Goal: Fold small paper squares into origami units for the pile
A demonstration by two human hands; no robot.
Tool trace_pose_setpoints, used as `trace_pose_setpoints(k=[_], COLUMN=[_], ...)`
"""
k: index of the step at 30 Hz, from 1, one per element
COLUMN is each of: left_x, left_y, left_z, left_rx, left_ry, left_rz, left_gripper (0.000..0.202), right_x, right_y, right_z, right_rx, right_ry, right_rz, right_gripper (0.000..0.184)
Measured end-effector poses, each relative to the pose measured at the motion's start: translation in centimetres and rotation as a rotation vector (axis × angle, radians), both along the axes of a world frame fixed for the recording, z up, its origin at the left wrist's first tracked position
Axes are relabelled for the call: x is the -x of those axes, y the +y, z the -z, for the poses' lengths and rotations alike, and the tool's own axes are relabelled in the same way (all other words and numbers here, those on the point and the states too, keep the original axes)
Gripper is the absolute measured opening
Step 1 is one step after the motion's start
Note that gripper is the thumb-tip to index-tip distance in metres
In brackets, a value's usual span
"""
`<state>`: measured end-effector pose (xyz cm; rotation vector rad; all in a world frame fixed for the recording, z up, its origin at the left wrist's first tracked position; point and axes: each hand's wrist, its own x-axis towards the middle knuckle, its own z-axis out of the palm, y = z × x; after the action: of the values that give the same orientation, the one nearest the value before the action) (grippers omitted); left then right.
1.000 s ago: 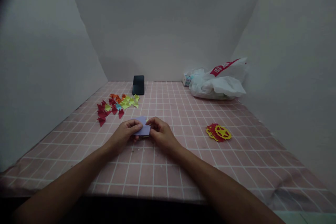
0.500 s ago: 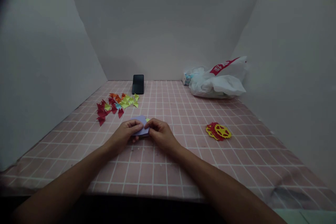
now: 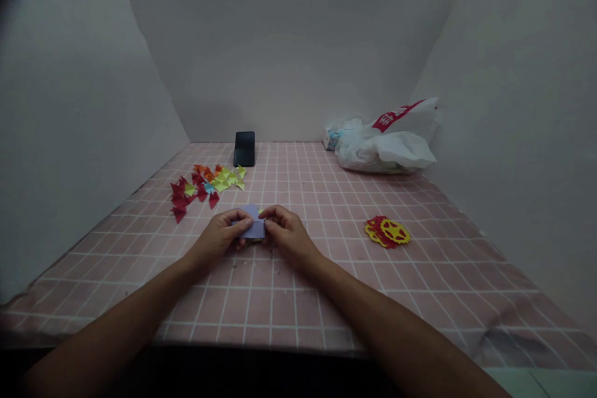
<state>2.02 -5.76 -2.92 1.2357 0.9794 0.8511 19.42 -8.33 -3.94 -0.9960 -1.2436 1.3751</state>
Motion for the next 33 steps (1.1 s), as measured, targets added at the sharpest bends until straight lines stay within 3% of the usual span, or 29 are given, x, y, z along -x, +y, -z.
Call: trace_pose_setpoints(k=[9,16,24,33], left_x=[-0.07,-0.06,0.03,0.07], left_y=[-0.11,-0.02,0.15,-0.17], left_z=[0.03,0.27,0.51,0.26], left_rx=[-0.166,-0.166,-0.061,-0.182], left_ry=[0.143,0.123,0.072,0.165], left_rz=[-0.019,-0.012,-0.012,0.006], left_gripper=[0.022,0.023,0.030,0.024], right_x=[-0.11,-0.17,-0.17,-0.19], right_y=[-0.26,-0.10,-0.20,-0.24], right_z=[-0.33,-0.08,-0.13,-0.16], right_rx=[0.064,0.063,-0.058,-0.093], right_ry=[-0.113,-0.099,-0.199,-0.244], right_rz=[0.028,0.030,0.104,0.043], right_gripper=[0.023,0.020,0.018,0.020])
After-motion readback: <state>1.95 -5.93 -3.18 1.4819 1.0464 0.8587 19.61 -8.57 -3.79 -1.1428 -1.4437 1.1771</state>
